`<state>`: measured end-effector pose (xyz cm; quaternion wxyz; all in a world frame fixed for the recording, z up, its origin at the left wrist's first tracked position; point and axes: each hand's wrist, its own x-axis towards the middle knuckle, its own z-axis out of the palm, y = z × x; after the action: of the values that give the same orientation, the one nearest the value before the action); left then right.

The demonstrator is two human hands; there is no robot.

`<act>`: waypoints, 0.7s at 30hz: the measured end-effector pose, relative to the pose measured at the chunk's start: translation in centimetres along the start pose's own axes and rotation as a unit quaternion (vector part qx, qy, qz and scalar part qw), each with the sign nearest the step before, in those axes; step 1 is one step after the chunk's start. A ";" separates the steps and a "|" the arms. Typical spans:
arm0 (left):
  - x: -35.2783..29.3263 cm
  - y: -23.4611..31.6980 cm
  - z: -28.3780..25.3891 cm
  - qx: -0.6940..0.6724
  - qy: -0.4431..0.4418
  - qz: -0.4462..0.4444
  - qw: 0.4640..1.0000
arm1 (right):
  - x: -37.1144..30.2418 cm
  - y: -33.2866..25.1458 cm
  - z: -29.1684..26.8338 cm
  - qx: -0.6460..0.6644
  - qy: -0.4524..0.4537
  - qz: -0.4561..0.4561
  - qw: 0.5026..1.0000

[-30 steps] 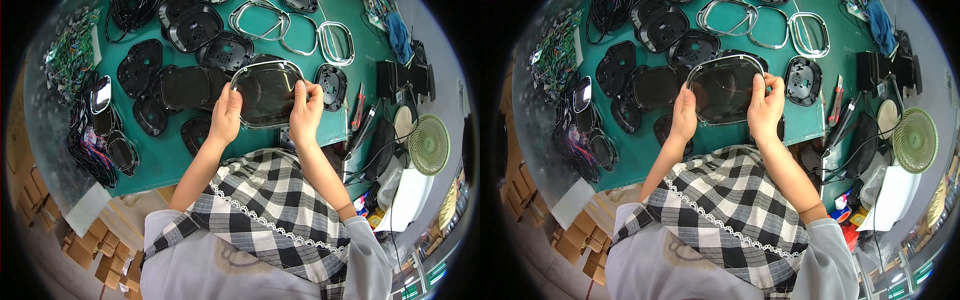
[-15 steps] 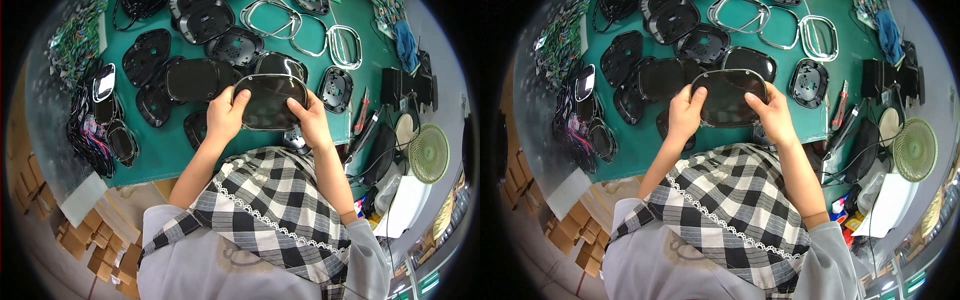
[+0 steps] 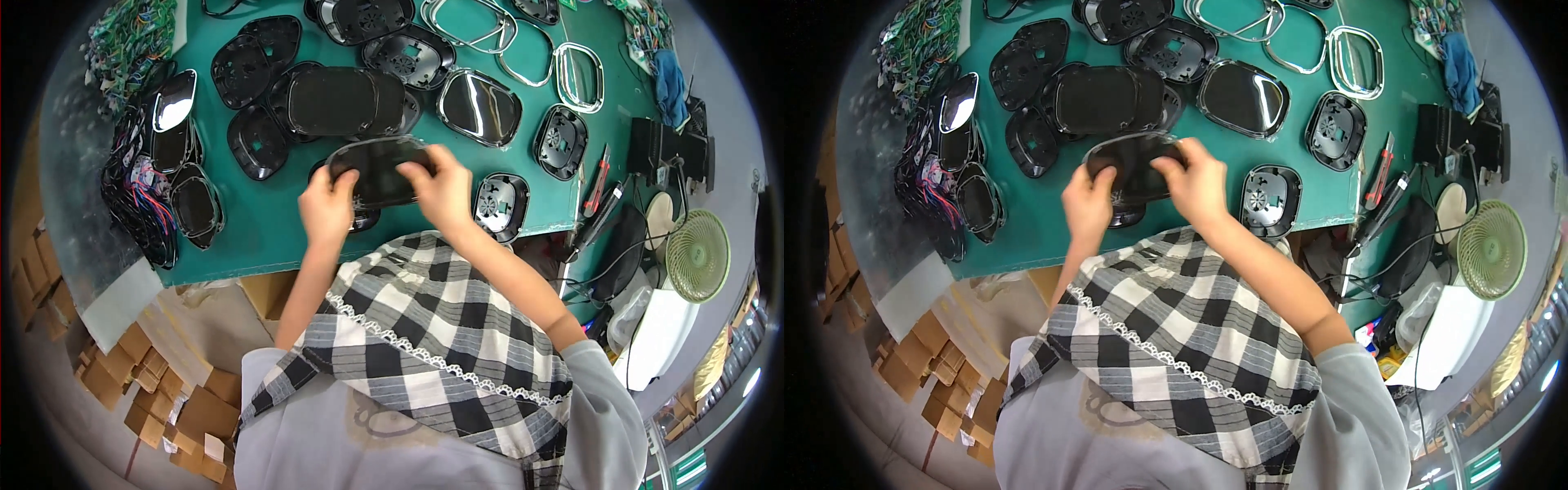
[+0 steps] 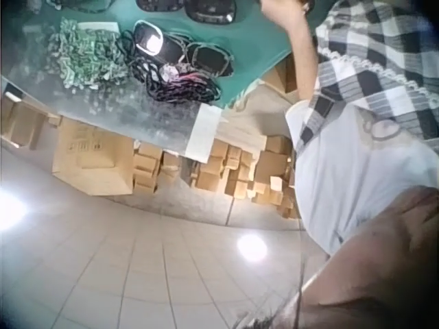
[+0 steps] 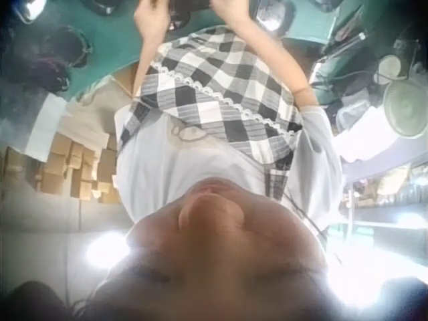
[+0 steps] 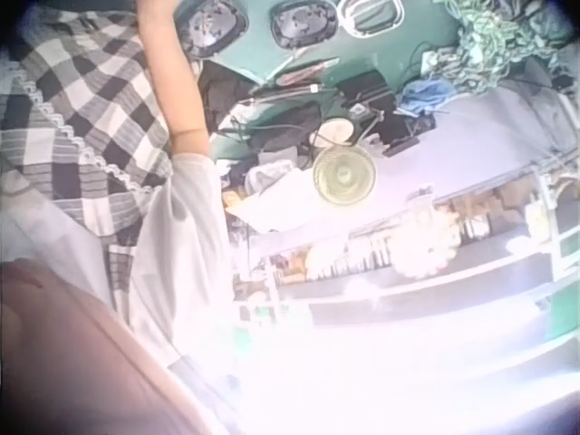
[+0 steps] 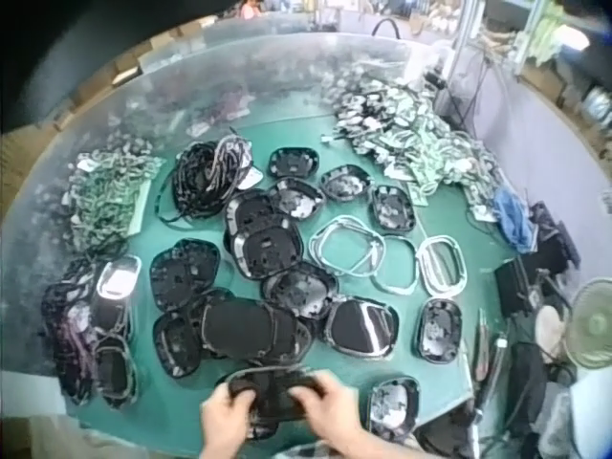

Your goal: The person snaps rims onto lenses, moves a cardboard box aside, untangles wire harnesses, and threads the wires through plastic housing bases.

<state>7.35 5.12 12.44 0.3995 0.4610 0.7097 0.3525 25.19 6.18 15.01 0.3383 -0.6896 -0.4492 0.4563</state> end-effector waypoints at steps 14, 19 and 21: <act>-0.1 -11.1 -12.2 0.268 0.188 -0.034 0.944 | 9.2 10.2 -12.9 -0.212 0.264 0.060 0.939; 4.6 -1.1 -7.5 0.241 0.177 0.215 0.930 | 8.2 8.6 -13.6 -0.219 0.266 0.034 0.938; 7.9 3.4 -3.6 0.240 0.081 0.304 0.919 | 8.0 8.8 -13.3 -0.188 0.288 0.005 0.939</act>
<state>3.40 13.17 14.98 0.0922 0.7065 0.6284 0.3122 41.77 9.68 9.44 0.3149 -0.8450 -0.4065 0.1467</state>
